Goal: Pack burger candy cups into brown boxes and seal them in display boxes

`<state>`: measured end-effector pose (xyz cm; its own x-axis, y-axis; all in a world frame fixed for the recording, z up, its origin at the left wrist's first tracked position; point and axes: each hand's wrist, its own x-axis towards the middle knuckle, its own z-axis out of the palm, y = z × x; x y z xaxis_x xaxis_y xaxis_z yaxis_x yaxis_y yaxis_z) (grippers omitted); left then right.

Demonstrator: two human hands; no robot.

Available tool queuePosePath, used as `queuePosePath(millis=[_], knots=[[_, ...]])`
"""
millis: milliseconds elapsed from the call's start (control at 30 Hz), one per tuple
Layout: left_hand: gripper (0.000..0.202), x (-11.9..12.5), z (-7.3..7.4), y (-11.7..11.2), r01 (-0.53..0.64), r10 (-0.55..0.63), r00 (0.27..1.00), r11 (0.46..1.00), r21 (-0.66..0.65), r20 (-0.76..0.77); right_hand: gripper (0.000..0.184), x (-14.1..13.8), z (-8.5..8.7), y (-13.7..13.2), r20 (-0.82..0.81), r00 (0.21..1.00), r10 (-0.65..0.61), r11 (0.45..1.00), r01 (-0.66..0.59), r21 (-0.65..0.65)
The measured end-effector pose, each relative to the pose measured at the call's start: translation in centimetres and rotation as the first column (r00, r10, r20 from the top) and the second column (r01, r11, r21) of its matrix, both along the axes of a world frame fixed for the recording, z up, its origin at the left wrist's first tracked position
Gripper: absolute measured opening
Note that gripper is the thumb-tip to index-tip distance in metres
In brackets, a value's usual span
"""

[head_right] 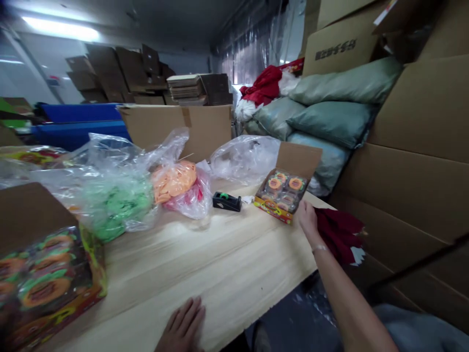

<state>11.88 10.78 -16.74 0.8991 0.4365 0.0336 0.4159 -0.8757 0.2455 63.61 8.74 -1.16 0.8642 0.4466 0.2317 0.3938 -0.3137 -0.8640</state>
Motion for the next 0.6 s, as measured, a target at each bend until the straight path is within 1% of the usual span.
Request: queuePosePath(millis=[33,67,100,133,167,200,233,267,300,333,367,400,433,467,500,533,567,600], knots=[[0.085,0.2,0.0,0.0,-0.024,0.022,0.999,0.997,-0.068,-0.024,0.056,-1.7,-0.6,-1.1,0.035,0.999,0.011,1.000,-0.011,-0.006],[0.079,0.6,0.3,-0.2,-0.057,0.053,0.998,0.986,-0.154,-0.027,0.057,-4.2,-1.3,-2.4,0.143,0.987,0.070,0.998,-0.069,-0.012],[0.072,1.3,1.0,-0.4,-0.102,0.107,0.994,0.962,-0.255,0.007,0.060,-7.2,-2.0,-3.7,0.227,0.962,0.149,0.988,-0.152,-0.003],[0.065,2.3,2.0,-0.6,-0.158,0.199,0.977,0.911,-0.381,0.073,0.061,-10.8,-2.7,-4.9,0.273,0.937,0.218,0.974,-0.227,0.002],[0.060,3.7,3.3,-1.0,-0.195,0.323,0.934,0.820,-0.538,0.154,0.062,-14.7,-3.3,-6.0,0.319,0.903,0.288,0.951,-0.309,0.016],[0.059,5.3,4.8,-1.3,-0.208,0.479,0.847,0.700,-0.683,0.232,0.062,-18.6,-3.8,-6.8,0.368,0.846,0.385,0.907,-0.422,0.022],[0.061,7.1,6.5,-1.7,-0.154,0.643,0.726,0.499,-0.853,0.245,0.065,-22.3,-4.2,-7.2,0.437,0.744,0.505,0.826,-0.564,0.007],[0.065,9.0,8.2,-2.1,-0.028,0.753,0.621,0.299,-0.954,0.218,0.068,-25.3,-4.4,-7.2,0.531,0.597,0.602,0.714,-0.700,-0.022],[0.067,10.6,9.9,-2.6,0.036,0.748,0.626,0.256,-0.966,0.221,0.067,-27.5,-4.7,-6.9,0.558,0.463,0.689,0.607,-0.789,-0.096],[0.068,11.8,11.4,-3.0,0.071,0.742,0.630,0.238,-0.969,0.229,0.065,-28.7,-5.0,-6.3,0.545,0.385,0.745,0.540,-0.827,-0.154],[0.073,12.5,12.8,-3.4,0.121,0.740,0.634,0.195,-0.973,0.227,0.061,-28.8,-5.5,-5.7,0.519,0.376,0.768,0.532,-0.826,-0.188],[0.077,12.4,13.9,-3.9,0.166,0.695,0.674,0.189,-0.968,0.251,0.057,-28.0,-6.1,-5.1,0.482,0.436,0.760,0.581,-0.788,-0.204],[0.080,11.6,14.7,-4.2,0.201,0.639,0.714,0.205,-0.958,0.287,0.054,-26.5,-7.0,-4.7,0.450,0.555,0.700,0.684,-0.702,-0.198],[0.080,10.3,15.2,-4.5,0.233,0.578,0.748,0.231,-0.945,0.326,0.054,-24.4,-7.9,-4.6,0.438,0.661,0.610,0.781,-0.594,-0.192],[0.073,8.4,15.4,-4.7,0.234,0.516,0.775,0.300,-0.925,0.364,0.056,-22.2,-8.9,-4.8,0.435,0.743,0.509,0.859,-0.468,-0.207],[0.065,6.1,15.2,-4.8,0.183,0.461,0.801,0.419,-0.889,0.382,0.059,-20.0,-9.9,-5.4,0.437,0.790,0.430,0.902,-0.353,-0.250],[0.057,3.8,14.7,-4.8,0.091,0.439,0.819,0.536,-0.839,0.369,0.061,-18.2,-10.7,-6.1,0.436,0.821,0.369,0.921,-0.261,-0.289],[0.060,1.4,13.8,-4.9,-0.077,0.415,0.854,0.698,-0.712,0.315,0.062,-16.8,-11.4,-6.9,0.431,0.842,0.325,0.928,-0.196,-0.318]])
